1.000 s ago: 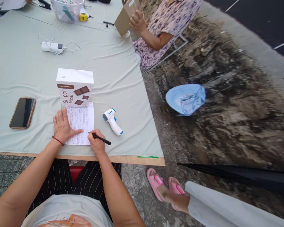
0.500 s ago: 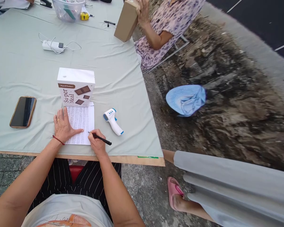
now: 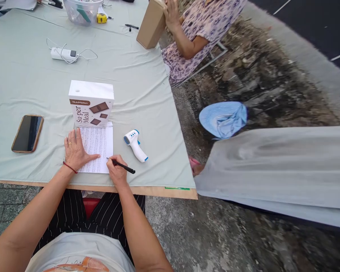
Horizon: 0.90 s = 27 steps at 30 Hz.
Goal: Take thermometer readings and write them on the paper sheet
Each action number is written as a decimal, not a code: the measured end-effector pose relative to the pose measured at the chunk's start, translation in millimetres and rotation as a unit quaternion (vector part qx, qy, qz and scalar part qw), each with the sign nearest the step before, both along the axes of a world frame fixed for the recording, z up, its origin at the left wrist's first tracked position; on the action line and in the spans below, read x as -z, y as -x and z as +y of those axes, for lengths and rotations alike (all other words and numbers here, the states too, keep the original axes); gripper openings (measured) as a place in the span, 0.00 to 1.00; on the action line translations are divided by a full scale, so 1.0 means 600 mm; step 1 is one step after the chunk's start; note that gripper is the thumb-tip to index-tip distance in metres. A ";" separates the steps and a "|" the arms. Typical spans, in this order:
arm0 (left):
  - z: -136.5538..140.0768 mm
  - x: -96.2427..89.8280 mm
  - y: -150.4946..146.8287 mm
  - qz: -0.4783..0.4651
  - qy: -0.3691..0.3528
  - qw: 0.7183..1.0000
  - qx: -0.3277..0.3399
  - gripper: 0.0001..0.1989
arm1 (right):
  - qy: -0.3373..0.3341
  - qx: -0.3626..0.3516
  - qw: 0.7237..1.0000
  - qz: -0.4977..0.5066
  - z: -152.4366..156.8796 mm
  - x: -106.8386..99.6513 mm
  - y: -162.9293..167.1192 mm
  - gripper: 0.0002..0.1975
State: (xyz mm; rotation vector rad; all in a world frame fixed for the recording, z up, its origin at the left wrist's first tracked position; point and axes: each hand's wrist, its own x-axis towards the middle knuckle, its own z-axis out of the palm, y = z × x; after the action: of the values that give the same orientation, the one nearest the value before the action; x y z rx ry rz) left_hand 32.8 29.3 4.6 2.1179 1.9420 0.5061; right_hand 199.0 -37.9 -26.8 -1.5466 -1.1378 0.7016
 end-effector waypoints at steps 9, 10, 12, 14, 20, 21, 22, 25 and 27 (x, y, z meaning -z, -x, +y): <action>-0.001 0.005 0.000 -0.025 0.006 1.000 -0.001 0.71 | -0.045 0.024 0.997 -0.059 -0.005 0.006 0.000 0.07; 0.000 0.007 0.003 -0.040 0.008 0.999 -0.002 0.70 | -0.062 0.030 0.994 -0.079 -0.004 0.007 -0.004 0.08; 0.010 0.010 0.015 -0.085 0.010 0.996 -0.006 0.66 | -0.100 0.008 0.986 -0.137 0.003 0.009 -0.018 0.10; 0.033 0.008 0.034 -0.143 0.011 0.990 -0.014 0.61 | -0.123 -0.053 0.969 -0.209 0.020 0.011 -0.037 0.14; 0.156 -0.010 0.076 -0.235 0.032 0.971 -0.011 0.67 | -0.103 -0.177 0.904 -0.376 0.087 0.005 -0.089 0.26; 0.173 -0.010 0.078 -0.238 0.044 0.970 0.004 0.67 | -0.107 -0.177 0.899 -0.386 0.091 0.002 -0.095 0.26; 0.186 -0.008 0.078 -0.238 0.050 0.970 0.017 0.65 | -0.107 -0.158 0.899 -0.395 0.093 -0.002 -0.102 0.26; 0.204 0.005 0.074 -0.235 0.042 0.969 0.057 0.55 | -0.026 -0.006 0.909 -0.416 0.082 -0.009 -0.131 0.21; 0.204 0.016 0.072 -0.238 0.011 0.968 0.074 0.46 | 0.098 0.057 0.905 -0.411 0.072 -0.010 -0.152 0.26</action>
State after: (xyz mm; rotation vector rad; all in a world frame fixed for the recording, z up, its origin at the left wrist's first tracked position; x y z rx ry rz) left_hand -10.1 151.8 -4.9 1.8863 1.5026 0.8637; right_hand 290.2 5.0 -20.8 -2.1524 -1.5905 0.0455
